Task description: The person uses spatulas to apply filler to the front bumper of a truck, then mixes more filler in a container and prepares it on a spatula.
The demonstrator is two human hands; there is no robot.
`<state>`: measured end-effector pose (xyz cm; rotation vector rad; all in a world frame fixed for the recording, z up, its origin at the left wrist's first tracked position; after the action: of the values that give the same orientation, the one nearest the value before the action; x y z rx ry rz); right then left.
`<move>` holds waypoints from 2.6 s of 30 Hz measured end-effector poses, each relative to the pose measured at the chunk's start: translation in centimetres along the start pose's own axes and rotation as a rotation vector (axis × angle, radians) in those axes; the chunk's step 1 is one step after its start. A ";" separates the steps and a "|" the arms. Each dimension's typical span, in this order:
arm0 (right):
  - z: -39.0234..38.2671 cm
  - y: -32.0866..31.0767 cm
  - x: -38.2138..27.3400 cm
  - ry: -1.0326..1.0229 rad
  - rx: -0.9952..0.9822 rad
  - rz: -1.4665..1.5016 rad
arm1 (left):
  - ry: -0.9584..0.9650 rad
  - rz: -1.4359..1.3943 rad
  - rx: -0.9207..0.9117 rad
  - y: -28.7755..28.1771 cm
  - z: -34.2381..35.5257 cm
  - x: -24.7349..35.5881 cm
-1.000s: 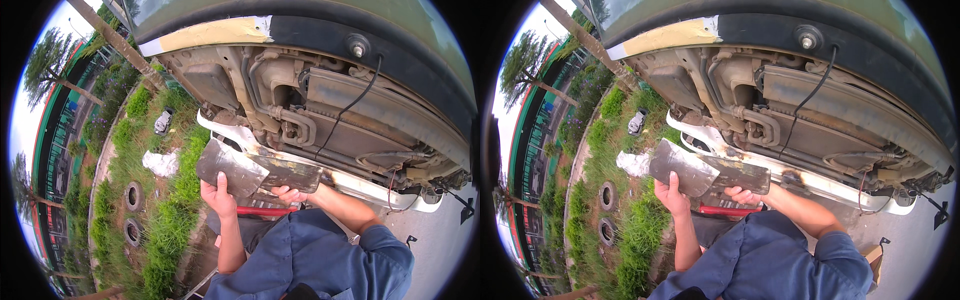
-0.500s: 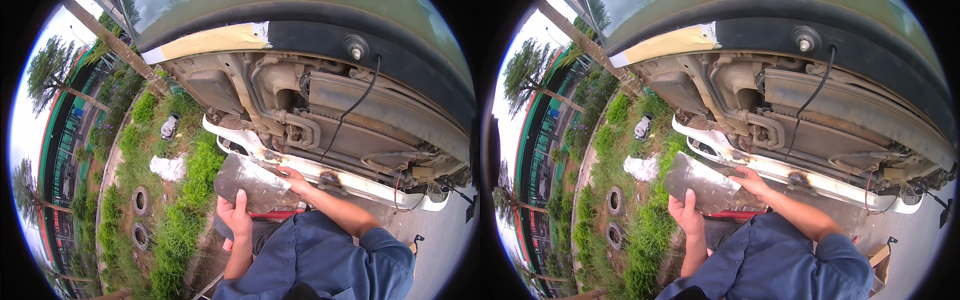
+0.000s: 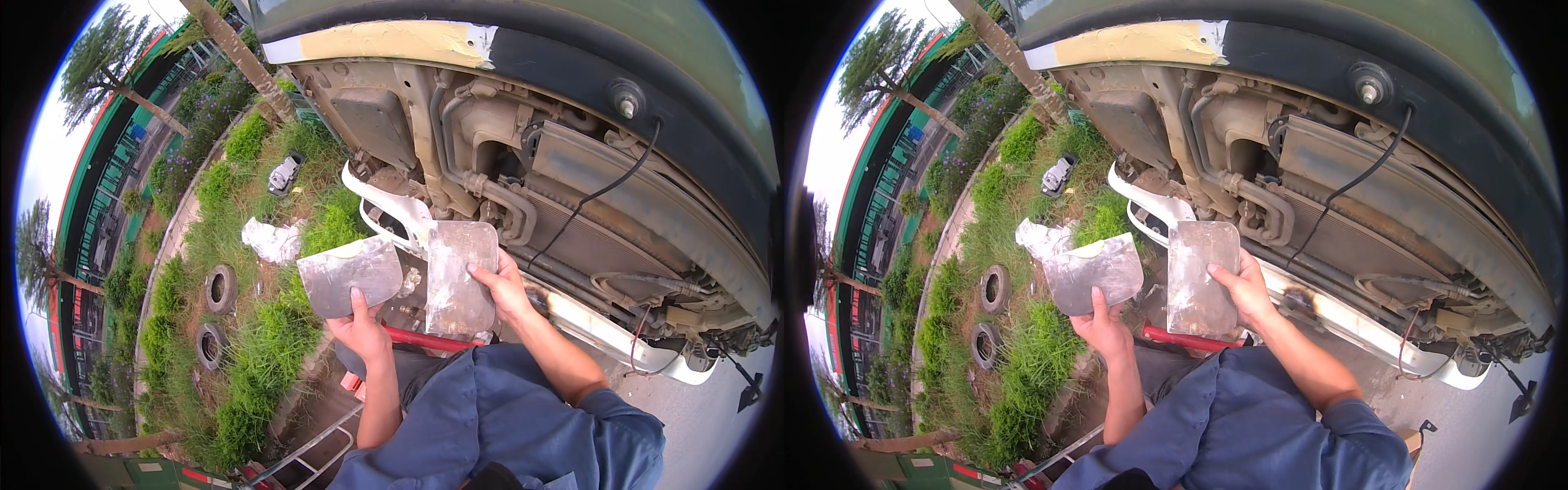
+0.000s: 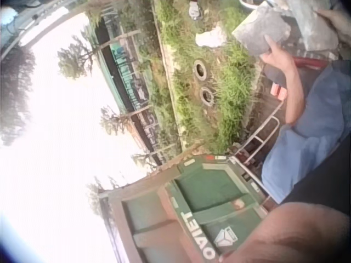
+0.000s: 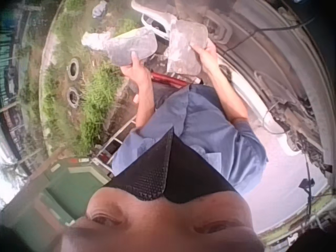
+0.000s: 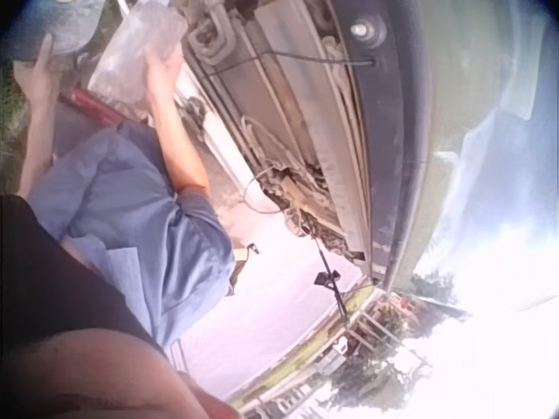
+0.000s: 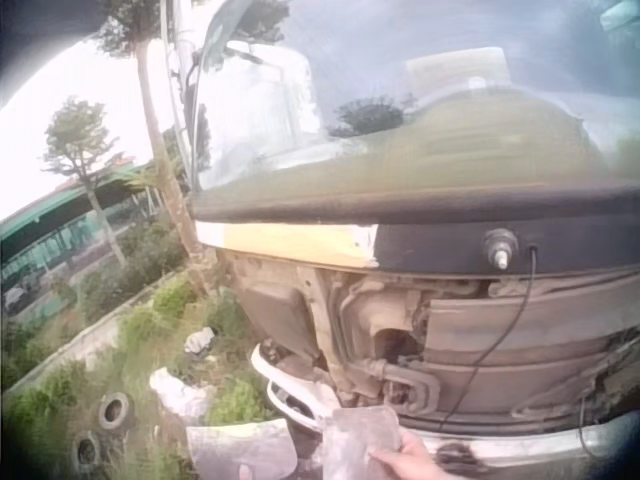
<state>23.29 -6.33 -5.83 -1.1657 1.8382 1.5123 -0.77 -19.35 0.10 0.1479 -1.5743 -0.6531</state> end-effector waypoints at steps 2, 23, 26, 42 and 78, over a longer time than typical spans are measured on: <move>0.1 0.5 -1.2 -0.085 -0.008 -0.040 | 0.013 -0.014 -0.015 0.2 -0.1 0.1; -0.3 4.6 1.5 0.029 -0.127 -0.227 | 0.034 -0.082 0.208 -6.9 0.9 -1.3; -0.5 5.0 1.5 -0.034 -0.101 -0.282 | 0.005 -0.090 0.238 -7.4 0.9 -0.9; 1.2 10.0 5.3 0.133 -0.277 -0.143 | 0.088 -0.095 0.175 -5.3 -0.5 0.7; -0.1 4.7 -2.5 -0.056 -0.079 0.007 | 0.019 -0.116 -0.086 -2.3 -3.7 3.2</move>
<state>20.60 -5.55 -1.25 -1.1421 1.7622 1.6181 1.67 -23.93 1.72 0.1809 -1.5249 -0.8066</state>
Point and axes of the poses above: each hand's wrist, its own z-axis towards the middle knuckle, its own y-axis out of the palm, x = y × z, the point moved 10 cm from there along z, towards the middle knuckle, and after that the axes turned 15 degrees about x, right-handed, at the moved point
